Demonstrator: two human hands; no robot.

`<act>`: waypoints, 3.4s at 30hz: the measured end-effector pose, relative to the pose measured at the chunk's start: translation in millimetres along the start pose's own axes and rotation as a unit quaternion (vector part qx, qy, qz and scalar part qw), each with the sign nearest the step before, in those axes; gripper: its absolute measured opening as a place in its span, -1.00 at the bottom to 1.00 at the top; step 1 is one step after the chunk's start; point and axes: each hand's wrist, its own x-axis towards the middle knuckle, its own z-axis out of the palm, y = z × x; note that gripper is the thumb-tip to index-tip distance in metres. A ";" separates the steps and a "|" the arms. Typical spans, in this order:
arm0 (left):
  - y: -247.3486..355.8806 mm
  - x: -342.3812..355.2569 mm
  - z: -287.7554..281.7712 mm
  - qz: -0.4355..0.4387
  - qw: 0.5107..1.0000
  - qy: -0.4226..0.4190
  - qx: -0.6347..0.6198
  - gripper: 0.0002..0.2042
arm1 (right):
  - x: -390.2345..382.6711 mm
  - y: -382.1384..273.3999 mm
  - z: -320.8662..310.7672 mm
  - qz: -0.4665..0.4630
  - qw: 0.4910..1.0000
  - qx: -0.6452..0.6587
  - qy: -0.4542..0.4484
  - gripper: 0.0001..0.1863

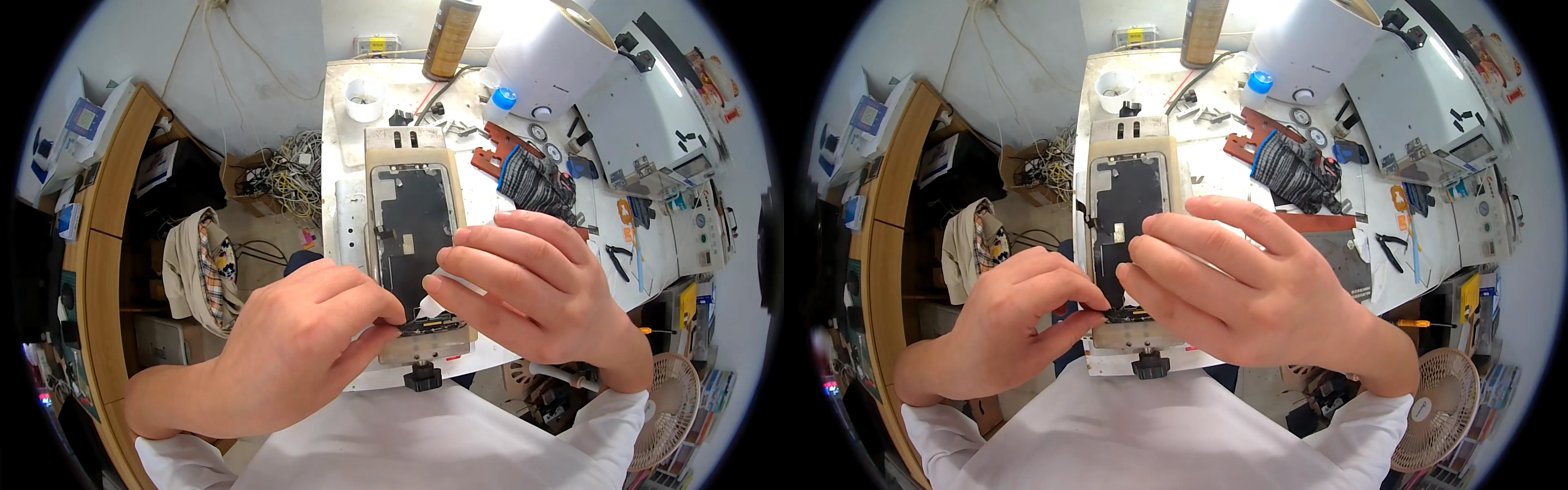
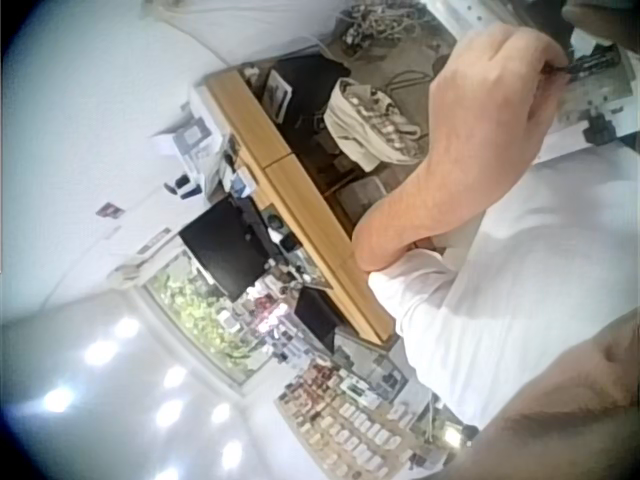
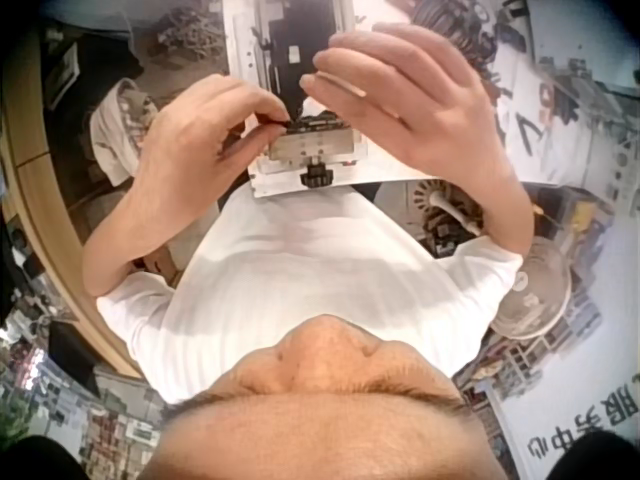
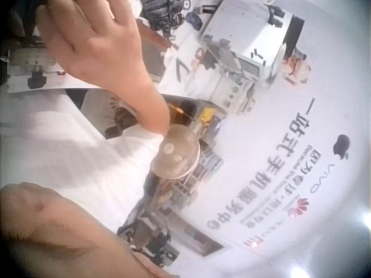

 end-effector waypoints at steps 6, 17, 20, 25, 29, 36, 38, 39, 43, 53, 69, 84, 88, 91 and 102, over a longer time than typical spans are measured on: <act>-0.2 0.3 0.8 -0.001 1.000 0.001 0.001 -0.81 | 2.0 -0.2 -0.6 -0.002 1.000 0.008 0.012 -0.67; -2.1 0.8 1.7 0.008 1.000 -0.004 -0.009 -0.80 | 0.1 -0.5 0.0 -0.012 0.999 -0.009 0.028 -0.69; -2.0 0.8 0.7 0.009 1.000 -0.008 -0.008 -0.80 | -1.7 1.1 -1.4 -0.013 0.999 -0.014 0.027 -0.68; -0.6 1.5 0.3 0.010 1.000 -0.013 -0.004 -0.80 | -5.0 1.4 -1.3 -0.010 0.999 -0.021 0.025 -0.67; 0.4 2.2 0.9 0.011 1.000 -0.010 -0.004 -0.79 | -5.5 1.4 -0.8 -0.008 0.999 -0.021 0.028 -0.67; -1.0 2.1 0.5 0.013 1.000 -0.011 -0.006 -0.78 | -4.0 -1.8 -3.4 -0.008 0.999 -0.019 0.024 -0.70; -1.2 2.1 0.7 0.011 1.000 -0.011 -0.006 -0.78 | -3.6 -2.6 -2.9 -0.007 1.000 -0.017 0.022 -0.71; -1.1 2.2 0.6 0.010 1.000 -0.011 -0.005 -0.78 | -3.5 -2.5 -2.8 -0.007 1.000 -0.018 0.024 -0.72; -1.1 2.0 0.9 0.011 1.000 -0.009 -0.008 -0.79 | -3.7 -2.1 -5.1 -0.001 1.000 -0.021 0.015 -0.70; 0.6 4.3 -1.5 0.011 1.000 -0.021 0.010 -0.79 | -9.9 2.1 -12.2 0.011 0.999 -0.032 -0.011 -0.63; 5.2 7.4 -4.6 -0.027 0.998 -0.053 0.007 -0.83 | -19.8 5.0 -18.1 0.023 0.999 -0.037 -0.022 -0.57; 5.7 9.2 -4.7 -0.058 0.996 -0.056 -0.030 -0.85 | -96.0 67.7 101.7 0.488 0.832 0.265 -0.015 -0.43; 4.1 11.1 -4.2 -0.057 0.996 -0.063 -0.025 -0.87 | -107.1 58.5 82.6 0.514 0.827 0.229 0.010 -0.44; 6.4 9.7 -5.0 -0.076 0.995 -0.065 -0.029 -0.88 | -126.8 53.8 41.9 0.585 0.801 0.039 -0.122 -0.69; 4.9 11.5 -5.2 -0.053 0.996 -0.062 -0.046 -0.91 | -163.2 11.9 26.0 0.638 0.734 0.055 -0.227 -0.62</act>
